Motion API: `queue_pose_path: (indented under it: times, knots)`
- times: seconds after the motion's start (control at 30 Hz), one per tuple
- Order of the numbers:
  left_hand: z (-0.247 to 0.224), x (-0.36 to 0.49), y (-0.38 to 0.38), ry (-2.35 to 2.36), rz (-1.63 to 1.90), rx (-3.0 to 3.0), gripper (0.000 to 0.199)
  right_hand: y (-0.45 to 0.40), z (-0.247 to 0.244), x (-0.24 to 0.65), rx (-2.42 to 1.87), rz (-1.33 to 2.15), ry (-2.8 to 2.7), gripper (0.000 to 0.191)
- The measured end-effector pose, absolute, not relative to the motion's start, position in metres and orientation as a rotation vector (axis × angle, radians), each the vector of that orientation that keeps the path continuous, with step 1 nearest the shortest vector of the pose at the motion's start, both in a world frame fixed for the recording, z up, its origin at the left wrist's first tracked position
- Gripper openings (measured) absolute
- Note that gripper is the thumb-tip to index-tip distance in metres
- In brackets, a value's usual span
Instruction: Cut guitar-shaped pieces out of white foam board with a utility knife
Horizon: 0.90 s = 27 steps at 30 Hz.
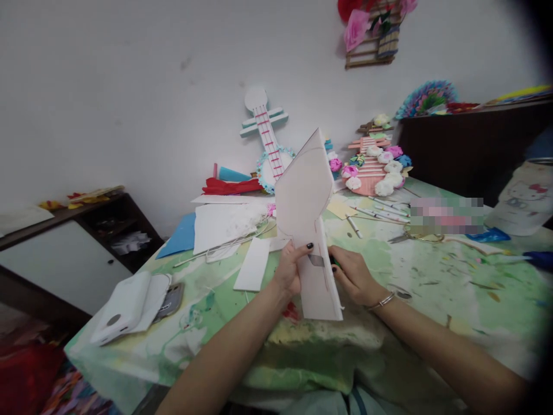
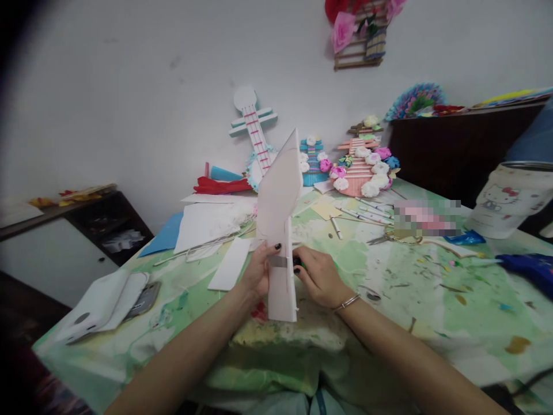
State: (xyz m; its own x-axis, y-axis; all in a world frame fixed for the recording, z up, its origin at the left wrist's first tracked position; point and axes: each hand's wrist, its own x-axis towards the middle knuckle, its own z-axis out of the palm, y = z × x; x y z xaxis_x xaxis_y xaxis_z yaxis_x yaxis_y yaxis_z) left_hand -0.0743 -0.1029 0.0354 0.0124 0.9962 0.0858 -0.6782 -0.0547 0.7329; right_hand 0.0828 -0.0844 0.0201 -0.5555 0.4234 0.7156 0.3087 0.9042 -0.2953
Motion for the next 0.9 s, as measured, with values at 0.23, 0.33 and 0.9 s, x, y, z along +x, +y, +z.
queue_pose_path:
  times: [0.23, 0.33, 0.9]
  knots:
    - [0.032, -0.073, -0.104, 0.581, 1.416, 0.673, 0.028, -0.085, 0.021, 0.085, -0.496, 0.182, -2.215, 0.023]
    - [0.033, -0.073, -0.106, 0.583, 1.430, 0.652, 0.028, -0.083, 0.020, 0.084, -0.548, 0.186, -2.197, 0.022]
    - [0.043, -0.073, -0.116, 0.626, 1.417, 0.668, 0.033, -0.073, 0.016, 0.089, -0.695, 0.197, -2.160, 0.022]
